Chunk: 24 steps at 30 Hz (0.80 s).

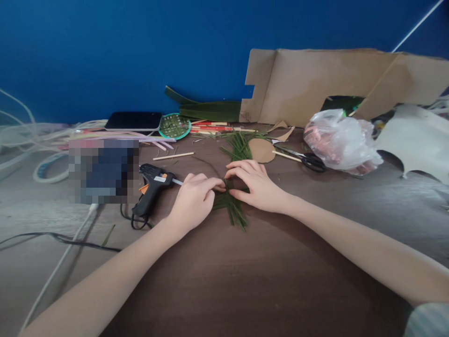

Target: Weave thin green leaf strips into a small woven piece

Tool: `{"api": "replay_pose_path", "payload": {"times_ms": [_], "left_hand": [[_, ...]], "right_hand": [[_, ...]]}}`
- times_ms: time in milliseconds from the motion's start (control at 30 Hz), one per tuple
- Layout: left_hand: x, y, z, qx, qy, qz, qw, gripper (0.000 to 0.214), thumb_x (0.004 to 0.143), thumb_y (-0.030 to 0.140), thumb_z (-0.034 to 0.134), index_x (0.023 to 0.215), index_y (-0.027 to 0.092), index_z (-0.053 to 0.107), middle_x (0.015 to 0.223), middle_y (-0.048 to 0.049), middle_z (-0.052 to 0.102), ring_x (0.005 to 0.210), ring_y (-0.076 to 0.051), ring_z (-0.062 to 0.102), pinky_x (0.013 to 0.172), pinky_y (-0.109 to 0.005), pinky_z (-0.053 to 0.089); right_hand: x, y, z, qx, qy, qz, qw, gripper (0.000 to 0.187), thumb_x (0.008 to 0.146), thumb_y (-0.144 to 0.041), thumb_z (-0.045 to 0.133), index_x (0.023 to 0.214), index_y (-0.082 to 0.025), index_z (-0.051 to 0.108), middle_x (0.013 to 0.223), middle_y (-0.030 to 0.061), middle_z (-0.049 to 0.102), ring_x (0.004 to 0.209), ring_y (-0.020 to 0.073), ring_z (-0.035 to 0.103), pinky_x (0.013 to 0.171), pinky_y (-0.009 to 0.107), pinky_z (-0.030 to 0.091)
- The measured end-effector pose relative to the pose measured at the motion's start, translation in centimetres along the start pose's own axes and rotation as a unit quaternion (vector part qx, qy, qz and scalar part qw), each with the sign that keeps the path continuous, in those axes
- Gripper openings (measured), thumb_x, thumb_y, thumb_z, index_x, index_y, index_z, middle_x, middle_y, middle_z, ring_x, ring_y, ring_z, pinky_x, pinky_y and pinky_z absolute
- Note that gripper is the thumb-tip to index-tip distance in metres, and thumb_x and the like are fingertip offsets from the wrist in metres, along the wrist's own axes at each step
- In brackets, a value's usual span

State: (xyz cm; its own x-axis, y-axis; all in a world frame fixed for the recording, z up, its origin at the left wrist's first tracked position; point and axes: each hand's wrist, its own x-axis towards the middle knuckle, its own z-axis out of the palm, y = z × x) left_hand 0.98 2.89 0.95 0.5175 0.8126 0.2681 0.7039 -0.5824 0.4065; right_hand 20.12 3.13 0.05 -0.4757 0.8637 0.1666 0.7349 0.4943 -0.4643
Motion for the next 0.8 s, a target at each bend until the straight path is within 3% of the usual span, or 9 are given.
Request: {"api": "replay_pose_path", "payload": {"times_ms": [800], "left_hand": [[-0.13, -0.12, 0.00, 0.008, 0.015, 0.026, 1.000, 0.039, 0.073, 0.000, 0.036, 0.085, 0.020, 0.067, 0.078, 0.0013, 0.070, 0.071, -0.015, 0.056, 0.073, -0.030, 0.039]], "right_hand": [[-0.09, 0.29, -0.27, 0.065, 0.024, -0.027, 0.997, 0.014, 0.083, -0.020, 0.051, 0.095, -0.025, 0.057, 0.123, 0.0030, 0.053, 0.116, 0.0235, 0.039, 0.097, 0.045, 0.030]]}}
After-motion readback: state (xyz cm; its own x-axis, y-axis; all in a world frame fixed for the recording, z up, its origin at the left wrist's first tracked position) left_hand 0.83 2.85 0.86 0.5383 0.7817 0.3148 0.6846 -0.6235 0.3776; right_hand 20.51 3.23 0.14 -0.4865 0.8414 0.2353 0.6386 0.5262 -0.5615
